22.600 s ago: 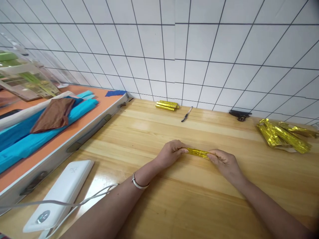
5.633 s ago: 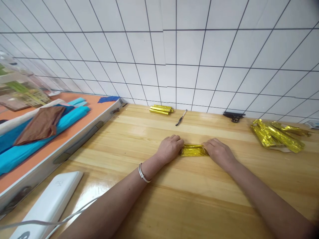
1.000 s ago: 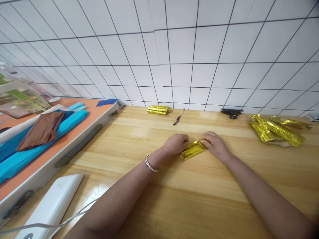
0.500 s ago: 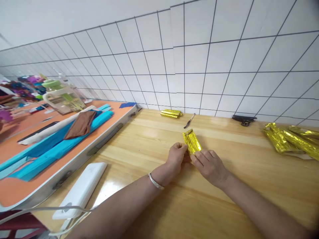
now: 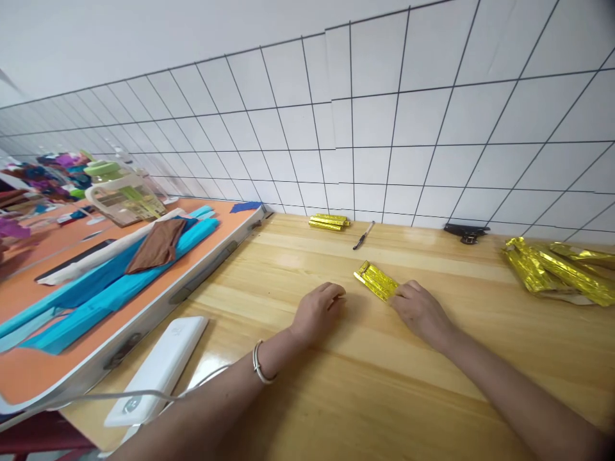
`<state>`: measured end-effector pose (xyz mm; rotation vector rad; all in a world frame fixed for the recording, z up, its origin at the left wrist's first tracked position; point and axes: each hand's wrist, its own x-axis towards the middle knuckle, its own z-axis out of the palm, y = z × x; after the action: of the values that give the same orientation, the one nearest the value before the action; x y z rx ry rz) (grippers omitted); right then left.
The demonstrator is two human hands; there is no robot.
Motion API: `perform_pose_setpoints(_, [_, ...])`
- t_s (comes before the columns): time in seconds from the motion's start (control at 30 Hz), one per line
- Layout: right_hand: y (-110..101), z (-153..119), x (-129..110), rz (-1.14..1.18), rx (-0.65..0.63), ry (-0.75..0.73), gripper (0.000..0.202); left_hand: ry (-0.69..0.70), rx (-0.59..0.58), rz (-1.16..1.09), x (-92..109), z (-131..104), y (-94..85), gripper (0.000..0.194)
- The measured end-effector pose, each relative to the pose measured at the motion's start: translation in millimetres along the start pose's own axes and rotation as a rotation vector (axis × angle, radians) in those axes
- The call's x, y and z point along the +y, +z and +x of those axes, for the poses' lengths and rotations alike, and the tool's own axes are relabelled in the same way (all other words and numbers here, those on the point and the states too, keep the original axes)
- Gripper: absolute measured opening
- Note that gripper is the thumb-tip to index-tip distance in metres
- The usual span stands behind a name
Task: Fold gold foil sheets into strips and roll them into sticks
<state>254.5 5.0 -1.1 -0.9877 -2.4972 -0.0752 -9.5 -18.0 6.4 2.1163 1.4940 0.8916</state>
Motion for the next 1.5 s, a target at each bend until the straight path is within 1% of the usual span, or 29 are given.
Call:
perform_pose_setpoints(0.07, [-3.4,-5.5,6.3,0.122,-0.024,0.005,0.024,0.301,-0.078,0.208,-14.9,5.2,-6.9,0.019])
perform_pose_setpoints(0.1, [-5.6,-9.1,8.3,0.176,-0.031,0.000,0.024,0.413,-0.108,0.272,-19.9,9.1,-7.5,0.023])
perform_pose_setpoints(0.13, [-7.9,-13.1,9.6,0.220,-0.034,-0.003,0.023,0.492,-0.123,0.316,-23.3,13.2,-6.4,0.027])
perform_pose_setpoints(0.2, [-12.0,-22.1,10.1,0.286,-0.037,-0.004,0.023,0.588,-0.132,0.358,-26.0,20.1,-0.6,0.030])
perform_pose_setpoints(0.3, [-15.9,-35.5,8.4,0.352,-0.035,0.003,0.023,0.693,-0.147,0.366,-24.8,24.9,8.9,0.030])
perform_pose_setpoints(0.43, [-19.6,-46.8,6.4,0.390,-0.041,0.008,0.025,0.788,-0.197,0.394,-22.3,24.1,11.6,0.028])
perform_pose_setpoints(0.5, [-21.9,-49.3,4.6,0.388,-0.048,0.008,0.025,0.795,-0.216,0.407,-20.5,21.7,10.6,0.027])
perform_pose_setpoints(0.57, [-23.9,-50.9,1.2,0.370,-0.045,0.017,0.024,0.767,-0.232,0.404,-17.7,17.8,10.3,0.027])
perform_pose_setpoints(0.7, [-23.7,-55.1,-9.4,0.251,-0.015,0.093,0.020,0.606,-0.230,0.354,-10.5,8.5,13.7,0.022])
perform_pose_setpoints(0.77, [-22.3,-57.2,-15.3,0.184,-0.002,0.138,0.018,0.552,-0.227,0.332,-7.5,5.3,15.3,0.020])
perform_pose_setpoints(0.93, [-21.9,-60.3,-28.2,0.123,-0.029,0.214,0.018,0.518,-0.269,0.316,-2.6,2.0,13.6,0.021])
perform_pose_setpoints(1.03, [-24.0,-63.1,-34.7,0.130,-0.044,0.277,0.018,0.480,-0.283,0.269,-0.6,-2.4,12.7,0.021])
perform_pose_setpoints(1.23, [-24.1,-68.4,-42.3,0.209,-0.037,0.414,0.017,0.354,-0.280,0.170,2.2,-13.0,14.6,0.017])
perform_pose_setpoints(1.33, [-23.2,-67.1,-43.9,0.237,-0.026,0.479,0.016,0.336,-0.272,0.118,0.8,-13.6,13.8,0.017])
perform_pose_setpoints(1.5, [-23.8,-61.1,-47.8,0.243,-0.012,0.529,0.014,0.306,-0.241,0.062,-3.6,-11.1,12.8,0.015])
